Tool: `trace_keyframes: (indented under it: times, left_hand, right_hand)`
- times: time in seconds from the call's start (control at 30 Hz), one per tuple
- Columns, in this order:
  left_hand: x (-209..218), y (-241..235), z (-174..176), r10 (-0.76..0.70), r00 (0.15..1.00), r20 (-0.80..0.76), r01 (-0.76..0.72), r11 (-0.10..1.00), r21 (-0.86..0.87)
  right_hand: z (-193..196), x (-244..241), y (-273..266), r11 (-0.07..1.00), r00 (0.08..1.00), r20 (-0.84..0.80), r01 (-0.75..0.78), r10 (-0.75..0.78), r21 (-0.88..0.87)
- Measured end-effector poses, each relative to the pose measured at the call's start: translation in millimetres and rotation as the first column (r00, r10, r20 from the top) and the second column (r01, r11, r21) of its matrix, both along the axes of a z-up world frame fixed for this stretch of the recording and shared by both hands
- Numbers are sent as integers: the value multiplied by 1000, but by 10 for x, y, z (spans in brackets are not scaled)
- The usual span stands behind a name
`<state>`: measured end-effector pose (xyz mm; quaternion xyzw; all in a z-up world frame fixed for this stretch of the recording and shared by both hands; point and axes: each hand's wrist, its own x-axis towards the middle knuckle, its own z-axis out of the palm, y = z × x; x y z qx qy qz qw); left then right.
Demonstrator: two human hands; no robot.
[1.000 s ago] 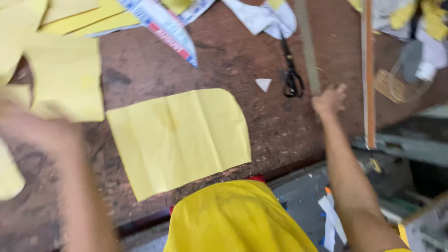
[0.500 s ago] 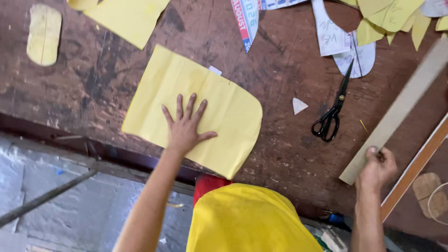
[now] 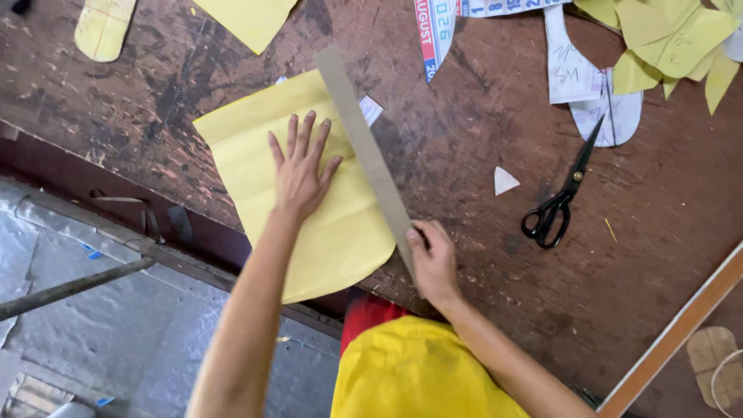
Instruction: The person folds a yellow paper piece, aligns it with a pattern template, and smooths it on the table. They then gather and move aside multiple yellow paper pieces and a measuring tape, and finally place a ruler on a yellow sheet to mark a straight line.
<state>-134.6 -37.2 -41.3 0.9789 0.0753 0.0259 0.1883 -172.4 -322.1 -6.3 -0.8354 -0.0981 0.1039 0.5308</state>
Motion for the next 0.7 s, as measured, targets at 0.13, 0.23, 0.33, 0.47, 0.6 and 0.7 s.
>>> trace_keyframes:
  times: [0.13,0.23,0.33,0.47,0.6,0.7]
  left_hand:
    - [-6,-48,-180,168,984,-61,-164,984,63]
    - [-85,26,-237,253,966,-55,-248,965,83]
    - [-142,94,-223,258,966,-3,-258,966,25]
    - [159,145,-214,298,949,101,-285,950,-127]
    - [279,121,-238,253,967,21,-253,967,-25]
    - [311,140,-232,272,962,9,-272,962,15]
  right_hand:
    - [-70,-44,340,999,999,-35,30,-30,-13]
    - [-168,-10,447,998,999,-29,36,-37,-56]
    - [-216,-29,537,997,999,-54,6,-10,-79]
    - [-268,55,600,989,999,0,-33,33,-148]
    - [-273,-11,503,953,995,-38,-94,87,-288]
    - [-271,-26,427,883,963,142,-145,230,-446]
